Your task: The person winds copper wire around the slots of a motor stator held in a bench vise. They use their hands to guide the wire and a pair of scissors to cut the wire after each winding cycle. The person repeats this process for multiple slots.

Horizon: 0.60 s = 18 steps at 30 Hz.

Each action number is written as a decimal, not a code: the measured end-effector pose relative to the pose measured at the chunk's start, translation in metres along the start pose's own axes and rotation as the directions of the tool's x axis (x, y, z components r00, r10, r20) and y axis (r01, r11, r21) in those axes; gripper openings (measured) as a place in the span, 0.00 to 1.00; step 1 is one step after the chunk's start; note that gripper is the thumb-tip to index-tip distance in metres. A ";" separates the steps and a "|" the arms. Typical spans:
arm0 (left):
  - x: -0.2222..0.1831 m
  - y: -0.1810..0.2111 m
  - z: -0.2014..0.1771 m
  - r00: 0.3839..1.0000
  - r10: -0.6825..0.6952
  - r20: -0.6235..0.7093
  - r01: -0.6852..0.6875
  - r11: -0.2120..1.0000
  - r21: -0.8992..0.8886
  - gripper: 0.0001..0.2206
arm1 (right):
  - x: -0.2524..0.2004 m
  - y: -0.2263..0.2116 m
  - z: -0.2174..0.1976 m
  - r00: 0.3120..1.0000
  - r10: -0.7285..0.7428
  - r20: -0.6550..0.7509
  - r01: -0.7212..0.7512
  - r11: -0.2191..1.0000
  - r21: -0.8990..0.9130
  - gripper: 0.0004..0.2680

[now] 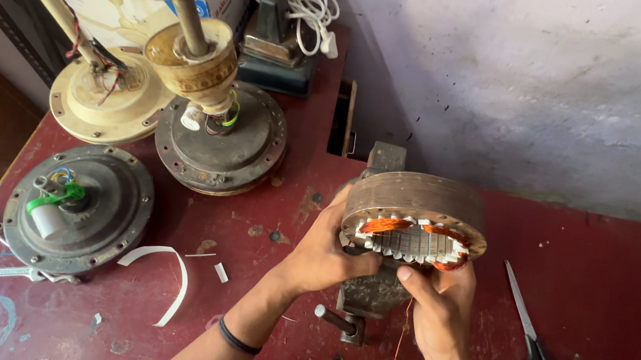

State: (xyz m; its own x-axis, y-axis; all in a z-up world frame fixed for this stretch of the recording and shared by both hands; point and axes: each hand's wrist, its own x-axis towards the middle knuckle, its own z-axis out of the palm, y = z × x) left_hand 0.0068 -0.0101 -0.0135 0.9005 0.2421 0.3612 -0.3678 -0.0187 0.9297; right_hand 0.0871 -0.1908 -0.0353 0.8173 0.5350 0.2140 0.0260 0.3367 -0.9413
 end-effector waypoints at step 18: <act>0.001 -0.006 0.001 0.991 -0.131 0.024 0.131 0.991 -0.007 0.42 | -0.002 -0.010 0.023 0.983 0.086 -0.162 -0.075 0.995 0.073 0.16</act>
State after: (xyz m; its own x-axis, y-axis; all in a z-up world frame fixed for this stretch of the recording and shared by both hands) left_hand 0.0098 -0.0105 -0.0189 0.9463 0.2187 0.2380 -0.2481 0.0195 0.9685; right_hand 0.0723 -0.1775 -0.0205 0.8990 0.4291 0.0873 -0.0772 0.3515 -0.9330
